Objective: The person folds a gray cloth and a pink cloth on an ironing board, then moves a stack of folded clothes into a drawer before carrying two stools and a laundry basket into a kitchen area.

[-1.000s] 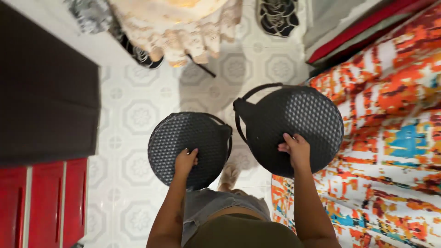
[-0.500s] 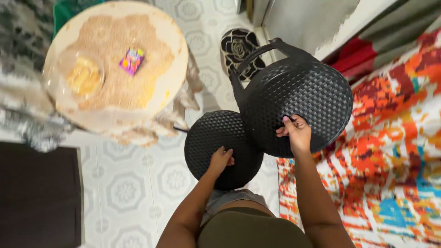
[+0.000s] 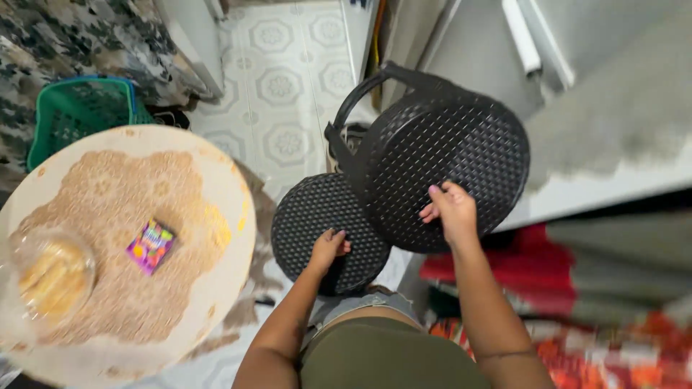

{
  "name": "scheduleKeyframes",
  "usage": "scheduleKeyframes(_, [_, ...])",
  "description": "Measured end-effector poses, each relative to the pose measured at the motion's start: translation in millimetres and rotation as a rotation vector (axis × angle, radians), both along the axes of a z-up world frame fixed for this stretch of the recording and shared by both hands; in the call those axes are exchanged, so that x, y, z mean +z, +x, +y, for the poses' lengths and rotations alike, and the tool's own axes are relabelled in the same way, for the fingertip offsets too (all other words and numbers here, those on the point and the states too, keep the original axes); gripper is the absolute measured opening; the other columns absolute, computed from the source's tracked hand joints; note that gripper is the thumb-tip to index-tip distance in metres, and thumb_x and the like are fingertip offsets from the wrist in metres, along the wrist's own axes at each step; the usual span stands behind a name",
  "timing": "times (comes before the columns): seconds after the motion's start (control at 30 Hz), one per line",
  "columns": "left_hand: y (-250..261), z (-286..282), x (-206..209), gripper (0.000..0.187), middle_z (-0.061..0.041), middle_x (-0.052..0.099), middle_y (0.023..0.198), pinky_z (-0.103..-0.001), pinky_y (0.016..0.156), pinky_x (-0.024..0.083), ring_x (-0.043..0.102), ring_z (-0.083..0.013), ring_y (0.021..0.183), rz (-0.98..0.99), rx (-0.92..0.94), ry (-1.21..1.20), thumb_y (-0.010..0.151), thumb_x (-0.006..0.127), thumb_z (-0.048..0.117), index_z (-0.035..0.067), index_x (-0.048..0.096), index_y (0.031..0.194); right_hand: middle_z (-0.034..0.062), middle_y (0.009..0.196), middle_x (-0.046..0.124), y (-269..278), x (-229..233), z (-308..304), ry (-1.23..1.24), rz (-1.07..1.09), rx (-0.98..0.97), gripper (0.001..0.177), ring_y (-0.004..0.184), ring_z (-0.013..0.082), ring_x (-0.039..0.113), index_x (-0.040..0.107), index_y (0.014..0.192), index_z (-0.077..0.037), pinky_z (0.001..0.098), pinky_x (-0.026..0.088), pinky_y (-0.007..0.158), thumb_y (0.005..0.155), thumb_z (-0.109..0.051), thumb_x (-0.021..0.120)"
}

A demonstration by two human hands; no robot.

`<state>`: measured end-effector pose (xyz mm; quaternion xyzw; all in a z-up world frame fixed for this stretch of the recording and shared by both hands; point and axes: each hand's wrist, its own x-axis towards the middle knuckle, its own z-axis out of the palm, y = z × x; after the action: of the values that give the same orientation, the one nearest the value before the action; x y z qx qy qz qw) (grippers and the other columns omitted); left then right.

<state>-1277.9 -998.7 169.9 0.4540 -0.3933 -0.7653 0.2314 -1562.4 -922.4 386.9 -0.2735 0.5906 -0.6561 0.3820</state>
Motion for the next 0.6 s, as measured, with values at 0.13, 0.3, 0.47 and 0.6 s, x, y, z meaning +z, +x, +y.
scheduleKeyframes(0.13, [-33, -106, -2, 0.023, -0.01, 0.074, 0.082, -0.028, 0.063, 0.057, 0.071, -0.0171, 0.067, -0.083, 0.12, 0.021, 0.1, 0.059, 0.027, 0.006, 0.056, 0.11, 0.0058, 0.059, 0.055, -44, 22, -117, 0.106, 0.016, 0.073, 0.042, 0.052, 0.0199, 0.065, 0.053, 0.126, 0.013, 0.0302, 0.054, 0.046, 0.095, -0.013, 0.068])
scheduleKeyframes(0.3, [-44, -205, -9, 0.028, -0.009, 0.074, 0.082, -0.027, 0.062, 0.056, 0.07, -0.0158, 0.067, -0.098, 0.271, 0.028, 0.102, 0.06, 0.028, 0.0, 0.06, 0.106, 0.0055, 0.062, 0.056, -75, 36, -279, 0.031, -0.027, 0.197, 0.044, 0.057, 0.0191, 0.066, 0.052, 0.126, 0.016, 0.0302, 0.056, 0.05, 0.098, -0.014, 0.067])
scheduleKeyframes(0.47, [-46, -333, -14, 0.02, -0.009, 0.072, 0.079, -0.026, 0.064, 0.058, 0.071, -0.016, 0.066, -0.07, 0.339, -0.007, 0.1, 0.06, 0.025, 0.005, 0.062, 0.103, 0.0048, 0.061, 0.054, -77, 27, -438, -0.009, -0.039, 0.222, 0.045, 0.056, 0.019, 0.066, 0.052, 0.127, 0.017, 0.0303, 0.056, 0.049, 0.098, -0.014, 0.068])
scheduleKeyframes(0.6, [-48, -444, -6, 0.025, -0.01, 0.071, 0.079, -0.029, 0.064, 0.06, 0.07, -0.0177, 0.066, -0.058, 0.392, 0.033, 0.102, 0.062, 0.023, 0.0, 0.056, 0.096, 0.0049, 0.06, 0.054, -66, 29, -560, 0.023, -0.032, 0.196, 0.048, 0.053, 0.0187, 0.064, 0.05, 0.13, 0.014, 0.031, 0.056, 0.048, 0.096, -0.014, 0.068])
